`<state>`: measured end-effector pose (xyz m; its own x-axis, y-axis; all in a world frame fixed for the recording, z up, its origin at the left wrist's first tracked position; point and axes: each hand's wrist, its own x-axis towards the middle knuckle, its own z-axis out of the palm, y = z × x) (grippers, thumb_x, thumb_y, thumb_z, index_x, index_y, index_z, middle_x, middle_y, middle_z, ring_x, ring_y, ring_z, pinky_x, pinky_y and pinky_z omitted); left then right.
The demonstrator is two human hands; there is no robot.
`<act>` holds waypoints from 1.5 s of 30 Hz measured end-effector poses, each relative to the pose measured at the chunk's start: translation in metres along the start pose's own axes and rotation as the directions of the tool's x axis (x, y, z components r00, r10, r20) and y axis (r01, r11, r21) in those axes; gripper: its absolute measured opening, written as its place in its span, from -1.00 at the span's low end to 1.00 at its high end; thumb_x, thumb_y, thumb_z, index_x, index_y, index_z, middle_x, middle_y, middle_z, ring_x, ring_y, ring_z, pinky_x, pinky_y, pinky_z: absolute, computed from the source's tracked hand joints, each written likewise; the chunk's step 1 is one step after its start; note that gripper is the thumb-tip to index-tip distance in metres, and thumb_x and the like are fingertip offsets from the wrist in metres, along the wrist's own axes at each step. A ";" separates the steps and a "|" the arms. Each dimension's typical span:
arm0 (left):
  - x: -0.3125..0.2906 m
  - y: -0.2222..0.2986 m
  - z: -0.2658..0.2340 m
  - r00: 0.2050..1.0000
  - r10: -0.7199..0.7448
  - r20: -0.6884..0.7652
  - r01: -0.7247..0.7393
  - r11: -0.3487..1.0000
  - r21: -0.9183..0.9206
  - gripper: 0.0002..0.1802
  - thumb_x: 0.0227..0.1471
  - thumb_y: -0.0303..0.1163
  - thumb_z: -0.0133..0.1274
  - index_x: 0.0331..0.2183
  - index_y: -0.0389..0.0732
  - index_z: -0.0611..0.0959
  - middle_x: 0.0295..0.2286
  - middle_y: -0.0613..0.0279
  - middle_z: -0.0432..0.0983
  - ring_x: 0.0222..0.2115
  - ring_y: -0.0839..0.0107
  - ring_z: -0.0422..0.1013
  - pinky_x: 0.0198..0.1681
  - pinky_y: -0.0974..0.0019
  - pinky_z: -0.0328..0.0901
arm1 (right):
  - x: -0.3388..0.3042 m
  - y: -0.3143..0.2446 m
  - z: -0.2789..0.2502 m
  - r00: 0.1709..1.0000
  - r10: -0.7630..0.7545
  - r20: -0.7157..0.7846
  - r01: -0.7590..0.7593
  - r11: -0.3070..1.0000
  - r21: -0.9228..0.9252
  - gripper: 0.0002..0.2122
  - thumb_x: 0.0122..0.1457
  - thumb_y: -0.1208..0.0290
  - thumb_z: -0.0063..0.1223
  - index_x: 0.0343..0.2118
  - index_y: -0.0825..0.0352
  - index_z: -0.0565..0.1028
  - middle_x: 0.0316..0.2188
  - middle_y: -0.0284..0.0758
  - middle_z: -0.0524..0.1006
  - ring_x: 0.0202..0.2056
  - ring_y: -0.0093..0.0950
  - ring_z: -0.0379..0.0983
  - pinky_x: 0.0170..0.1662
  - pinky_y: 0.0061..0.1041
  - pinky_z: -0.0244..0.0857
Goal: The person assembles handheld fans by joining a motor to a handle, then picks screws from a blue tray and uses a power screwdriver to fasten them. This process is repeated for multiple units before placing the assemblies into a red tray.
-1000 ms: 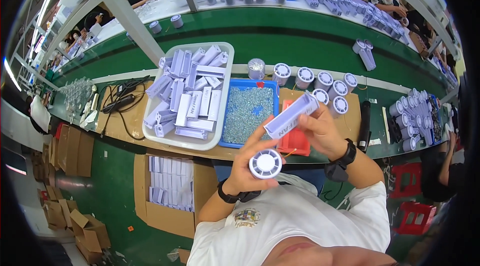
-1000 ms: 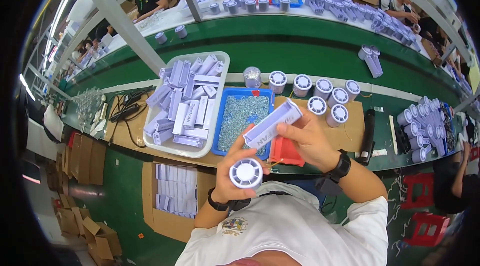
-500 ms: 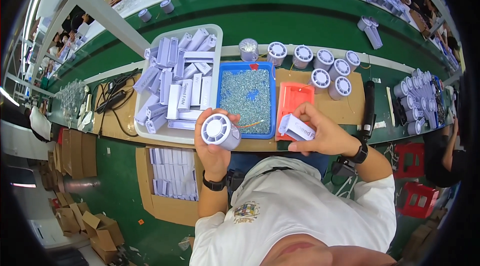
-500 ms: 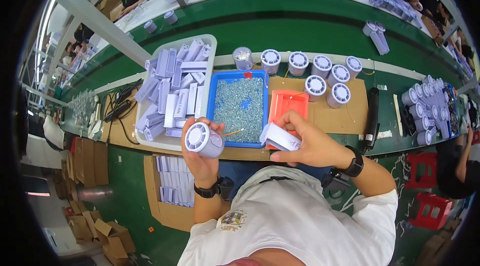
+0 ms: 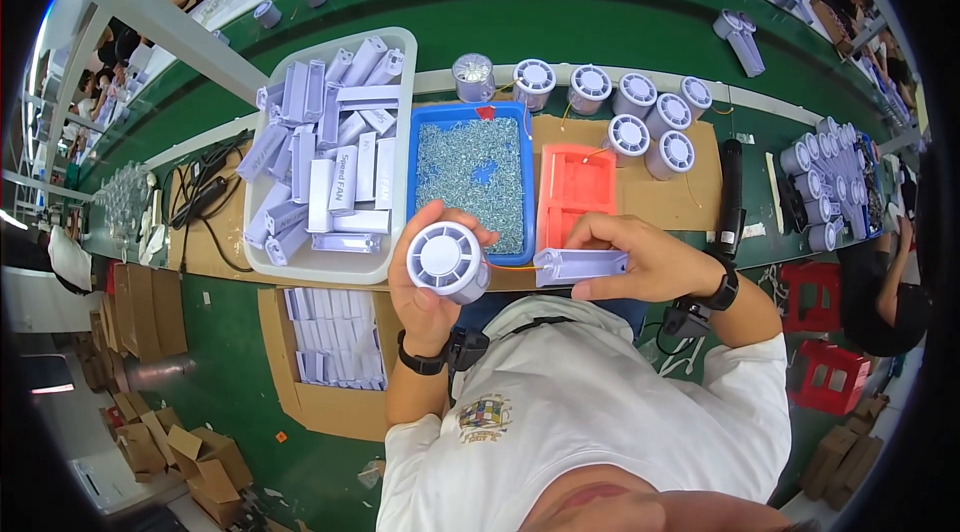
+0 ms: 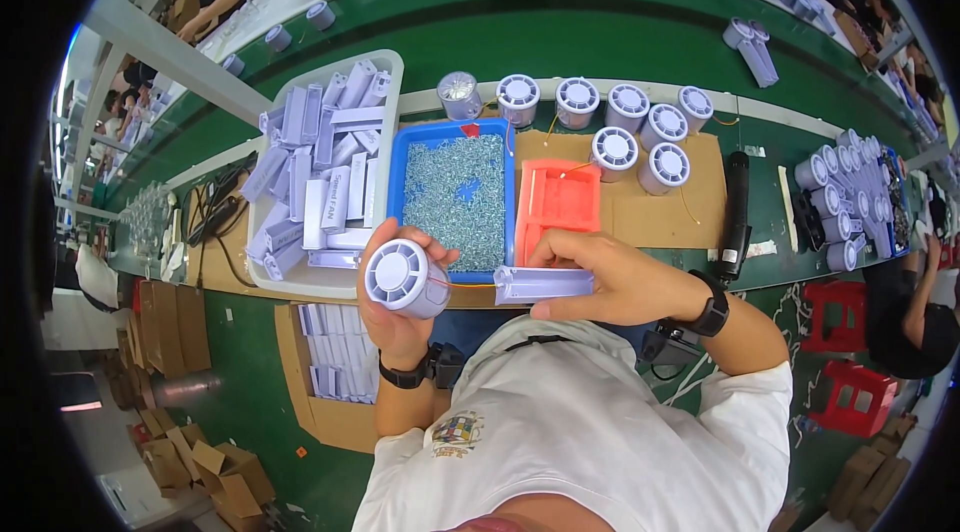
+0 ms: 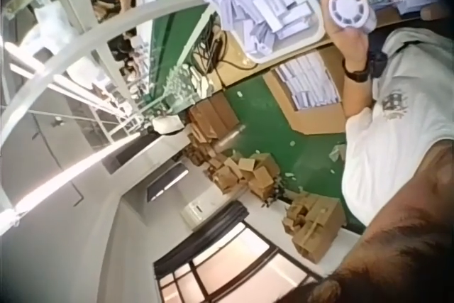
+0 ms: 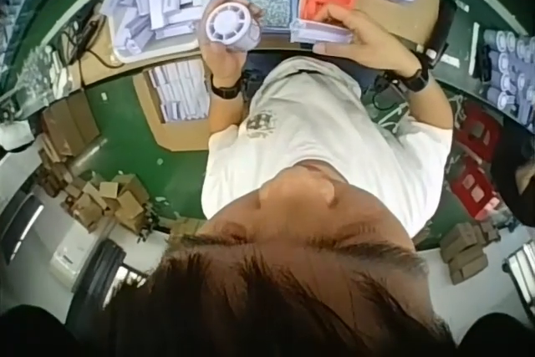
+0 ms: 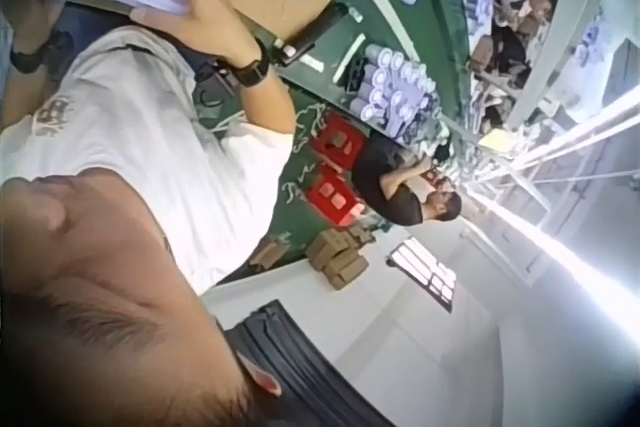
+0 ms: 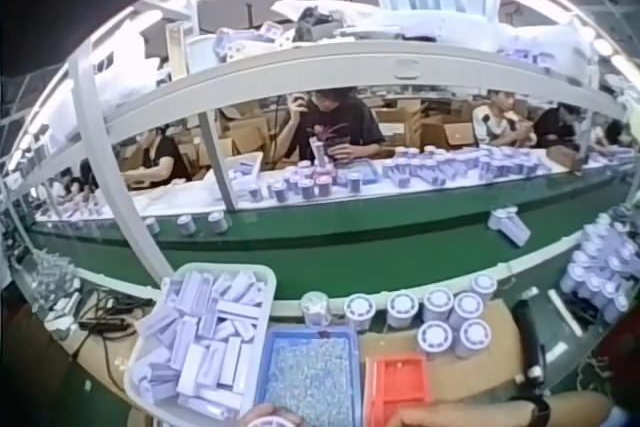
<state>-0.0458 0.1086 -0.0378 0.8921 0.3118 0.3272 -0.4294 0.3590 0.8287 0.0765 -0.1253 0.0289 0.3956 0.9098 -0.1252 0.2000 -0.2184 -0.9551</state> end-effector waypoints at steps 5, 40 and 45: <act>-0.002 -0.006 0.000 1.000 -0.002 -0.023 0.000 0.996 -0.091 -0.01 0.01 0.16 0.20 0.20 -0.39 0.29 -0.06 -0.13 0.43 -0.08 0.10 0.49 -0.02 -0.03 0.43 | -0.002 0.004 0.002 1.000 0.022 -0.007 -0.021 0.998 0.055 -0.69 0.12 0.32 0.32 -0.17 0.31 0.43 -0.28 -0.35 0.51 -0.25 -0.49 0.45 -0.17 -0.47 0.34; -0.013 -0.054 0.018 0.989 0.127 -0.082 -0.121 0.990 0.068 -0.01 -0.15 -0.01 0.41 0.19 0.01 0.19 0.01 -0.13 0.35 -0.13 0.13 0.48 -0.11 0.05 0.46 | -0.013 -0.031 0.054 0.808 -0.411 -0.422 0.174 0.851 -0.496 -0.64 -0.15 0.55 0.37 -0.21 0.42 0.57 -0.32 -0.20 0.51 -0.45 -0.40 0.54 -0.46 -0.56 0.39; -0.002 -0.067 0.013 0.962 0.269 0.036 -0.270 0.962 0.031 0.00 -0.18 0.02 0.43 0.17 0.12 0.18 0.04 -0.17 0.30 -0.20 0.11 0.51 -0.22 0.10 0.47 | -0.009 -0.017 0.063 0.671 -0.551 -0.496 0.290 0.811 -0.508 -0.63 -0.14 0.53 0.43 -0.24 0.40 0.52 -0.32 -0.19 0.52 -0.42 -0.39 0.56 -0.43 -0.54 0.43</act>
<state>-0.0169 0.0725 -0.0876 0.7479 0.3651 0.5544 -0.6501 0.2339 0.7230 0.0130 -0.1075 0.0293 0.6002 0.5558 0.5752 0.7323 -0.0925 -0.6747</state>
